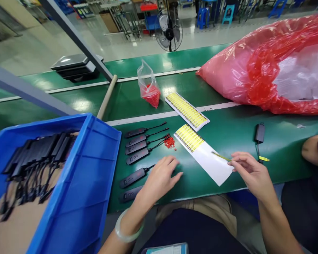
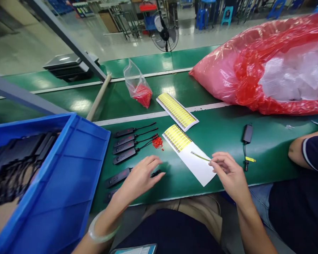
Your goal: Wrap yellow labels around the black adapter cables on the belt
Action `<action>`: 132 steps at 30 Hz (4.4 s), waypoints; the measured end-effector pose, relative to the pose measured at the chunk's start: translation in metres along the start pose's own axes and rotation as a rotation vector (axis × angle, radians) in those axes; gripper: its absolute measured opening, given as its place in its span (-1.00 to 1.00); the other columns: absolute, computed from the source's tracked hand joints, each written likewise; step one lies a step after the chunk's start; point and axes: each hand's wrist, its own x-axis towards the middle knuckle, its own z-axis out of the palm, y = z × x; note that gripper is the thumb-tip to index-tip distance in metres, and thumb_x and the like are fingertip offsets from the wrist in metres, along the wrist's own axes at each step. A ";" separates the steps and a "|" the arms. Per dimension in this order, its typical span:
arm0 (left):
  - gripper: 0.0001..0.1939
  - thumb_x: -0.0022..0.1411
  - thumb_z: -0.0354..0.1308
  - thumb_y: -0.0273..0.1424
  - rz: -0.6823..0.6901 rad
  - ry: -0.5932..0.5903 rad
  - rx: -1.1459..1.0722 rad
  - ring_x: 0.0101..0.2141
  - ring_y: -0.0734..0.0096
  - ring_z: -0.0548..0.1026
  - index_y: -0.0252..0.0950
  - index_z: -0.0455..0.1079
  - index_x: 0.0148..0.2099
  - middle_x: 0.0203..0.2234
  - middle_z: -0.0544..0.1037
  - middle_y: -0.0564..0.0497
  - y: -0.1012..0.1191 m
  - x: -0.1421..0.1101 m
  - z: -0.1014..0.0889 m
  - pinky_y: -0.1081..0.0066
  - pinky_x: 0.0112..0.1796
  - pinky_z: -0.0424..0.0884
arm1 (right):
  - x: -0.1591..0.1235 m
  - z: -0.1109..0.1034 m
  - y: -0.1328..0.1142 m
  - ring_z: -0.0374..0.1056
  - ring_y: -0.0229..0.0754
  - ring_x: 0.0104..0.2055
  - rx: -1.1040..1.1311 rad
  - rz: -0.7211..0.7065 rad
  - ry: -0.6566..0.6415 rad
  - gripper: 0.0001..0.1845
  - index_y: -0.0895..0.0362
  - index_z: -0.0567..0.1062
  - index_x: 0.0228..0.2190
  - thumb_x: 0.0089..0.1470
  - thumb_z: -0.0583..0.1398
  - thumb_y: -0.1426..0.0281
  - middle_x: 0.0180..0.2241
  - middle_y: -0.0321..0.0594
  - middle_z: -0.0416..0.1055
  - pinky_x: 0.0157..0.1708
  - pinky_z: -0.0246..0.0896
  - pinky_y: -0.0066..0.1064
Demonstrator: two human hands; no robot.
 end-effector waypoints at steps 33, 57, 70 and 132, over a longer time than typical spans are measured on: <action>-0.75 0.26 0.17 -0.19 -0.471 0.051 -1.360 -0.49 0.35 0.49 -0.27 0.47 -0.21 -0.60 0.51 0.03 0.036 -0.051 0.017 0.39 -0.35 0.40 | -0.025 0.133 -0.038 0.45 -0.21 -0.19 0.804 0.349 -0.024 -0.26 -0.02 0.10 0.17 0.06 0.31 0.37 -0.30 -0.31 0.52 -0.09 0.34 -0.33; -0.67 0.02 0.37 -0.22 -0.745 0.356 -1.736 -0.58 0.54 0.39 -0.27 0.46 -0.20 -0.58 0.41 0.13 0.052 -0.033 0.024 0.52 -0.59 0.49 | 0.002 0.119 -0.046 0.23 -0.36 -0.58 0.560 0.423 -0.471 -0.59 0.11 0.34 -0.48 -0.07 0.37 0.11 -0.56 -0.43 0.29 -0.57 0.16 -0.50; -0.76 0.08 0.35 -0.28 -0.683 0.417 -1.737 -0.58 0.56 0.38 -0.33 0.47 -0.27 -0.57 0.43 0.11 0.062 -0.031 0.019 0.46 -0.58 0.54 | 0.000 0.124 -0.039 0.26 -0.37 -0.58 0.613 0.437 -0.461 -0.63 0.13 0.33 -0.45 -0.03 0.37 0.19 -0.57 -0.44 0.33 -0.55 0.15 -0.53; -0.91 0.25 0.16 -0.51 -0.203 0.394 -0.837 -0.25 0.34 0.48 -0.28 0.43 -0.34 -0.29 0.52 -0.07 0.018 -0.036 -0.034 0.43 -0.26 0.40 | -0.025 0.119 -0.062 0.41 -0.25 -0.34 0.409 0.186 -0.263 -0.91 0.09 0.45 -0.35 0.16 0.25 0.34 -0.37 -0.29 0.42 -0.27 0.37 -0.45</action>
